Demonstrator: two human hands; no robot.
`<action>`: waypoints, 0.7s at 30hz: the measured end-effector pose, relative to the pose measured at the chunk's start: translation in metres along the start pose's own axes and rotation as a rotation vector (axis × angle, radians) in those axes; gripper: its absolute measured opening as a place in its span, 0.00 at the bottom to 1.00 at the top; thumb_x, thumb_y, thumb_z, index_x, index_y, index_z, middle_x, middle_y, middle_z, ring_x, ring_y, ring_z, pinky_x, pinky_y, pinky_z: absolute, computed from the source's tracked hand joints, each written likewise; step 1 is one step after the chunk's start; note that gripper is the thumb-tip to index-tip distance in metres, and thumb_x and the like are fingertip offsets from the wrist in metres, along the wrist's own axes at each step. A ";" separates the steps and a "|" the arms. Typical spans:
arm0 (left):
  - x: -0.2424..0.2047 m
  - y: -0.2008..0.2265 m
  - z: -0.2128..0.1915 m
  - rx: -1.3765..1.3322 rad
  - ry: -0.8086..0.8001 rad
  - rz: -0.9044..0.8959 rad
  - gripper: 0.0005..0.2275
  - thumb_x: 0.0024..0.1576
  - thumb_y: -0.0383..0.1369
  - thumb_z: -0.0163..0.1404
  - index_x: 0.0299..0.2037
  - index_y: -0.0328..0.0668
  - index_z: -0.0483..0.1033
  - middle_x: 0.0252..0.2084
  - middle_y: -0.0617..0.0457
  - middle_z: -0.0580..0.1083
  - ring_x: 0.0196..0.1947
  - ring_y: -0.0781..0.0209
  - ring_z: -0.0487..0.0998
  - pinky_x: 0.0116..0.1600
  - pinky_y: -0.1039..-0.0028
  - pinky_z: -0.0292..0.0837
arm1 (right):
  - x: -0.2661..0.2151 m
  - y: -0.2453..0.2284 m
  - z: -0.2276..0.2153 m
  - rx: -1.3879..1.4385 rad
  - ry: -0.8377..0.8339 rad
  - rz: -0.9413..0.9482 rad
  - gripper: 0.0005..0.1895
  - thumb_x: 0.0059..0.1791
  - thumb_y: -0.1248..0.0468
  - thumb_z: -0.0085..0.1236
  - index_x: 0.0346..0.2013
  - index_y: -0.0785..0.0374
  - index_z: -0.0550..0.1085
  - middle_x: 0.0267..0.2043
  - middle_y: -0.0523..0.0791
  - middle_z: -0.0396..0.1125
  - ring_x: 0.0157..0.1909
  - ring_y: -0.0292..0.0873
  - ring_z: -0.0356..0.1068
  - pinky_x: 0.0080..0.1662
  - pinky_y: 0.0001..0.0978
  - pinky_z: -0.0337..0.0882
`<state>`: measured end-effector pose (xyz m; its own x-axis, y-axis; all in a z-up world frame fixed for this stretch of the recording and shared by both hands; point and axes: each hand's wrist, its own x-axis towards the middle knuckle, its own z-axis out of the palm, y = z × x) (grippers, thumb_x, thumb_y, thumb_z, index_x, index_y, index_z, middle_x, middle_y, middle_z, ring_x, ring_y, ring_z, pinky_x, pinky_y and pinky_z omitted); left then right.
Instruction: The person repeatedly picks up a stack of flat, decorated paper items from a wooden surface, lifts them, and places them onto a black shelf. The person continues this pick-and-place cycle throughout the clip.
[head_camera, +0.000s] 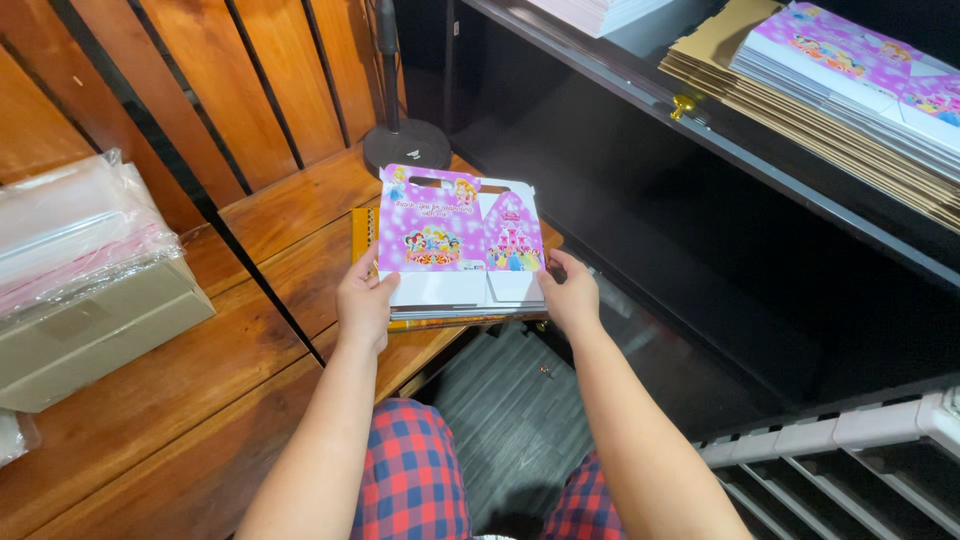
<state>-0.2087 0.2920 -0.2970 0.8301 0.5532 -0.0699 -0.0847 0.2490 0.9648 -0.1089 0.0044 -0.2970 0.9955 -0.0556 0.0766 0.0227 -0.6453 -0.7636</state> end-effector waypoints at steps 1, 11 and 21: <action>-0.001 0.003 0.001 -0.001 0.001 0.001 0.28 0.60 0.18 0.51 0.73 0.45 0.64 0.50 0.29 0.77 0.49 0.48 0.80 0.48 0.62 0.81 | -0.004 -0.009 -0.003 0.000 0.000 -0.001 0.27 0.48 0.55 0.64 0.62 0.51 0.76 0.55 0.41 0.74 0.64 0.44 0.70 0.64 0.39 0.68; -0.002 0.015 0.002 -0.080 -0.001 -0.042 0.28 0.61 0.18 0.50 0.72 0.47 0.64 0.54 0.26 0.75 0.52 0.38 0.79 0.49 0.54 0.81 | -0.019 -0.041 -0.019 0.471 -0.026 0.016 0.19 0.49 0.67 0.62 0.56 0.61 0.78 0.43 0.47 0.77 0.42 0.35 0.75 0.43 0.26 0.77; -0.014 0.032 0.003 -0.145 -0.032 -0.031 0.28 0.61 0.18 0.50 0.73 0.44 0.62 0.53 0.28 0.75 0.49 0.39 0.80 0.46 0.52 0.82 | -0.039 -0.072 -0.058 0.641 -0.072 0.037 0.19 0.49 0.71 0.60 0.56 0.67 0.77 0.35 0.48 0.76 0.32 0.34 0.74 0.35 0.22 0.78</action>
<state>-0.2216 0.2897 -0.2641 0.8505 0.5186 -0.0883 -0.1361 0.3792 0.9153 -0.1551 0.0088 -0.2073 0.9998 -0.0035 0.0172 0.0169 -0.0597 -0.9981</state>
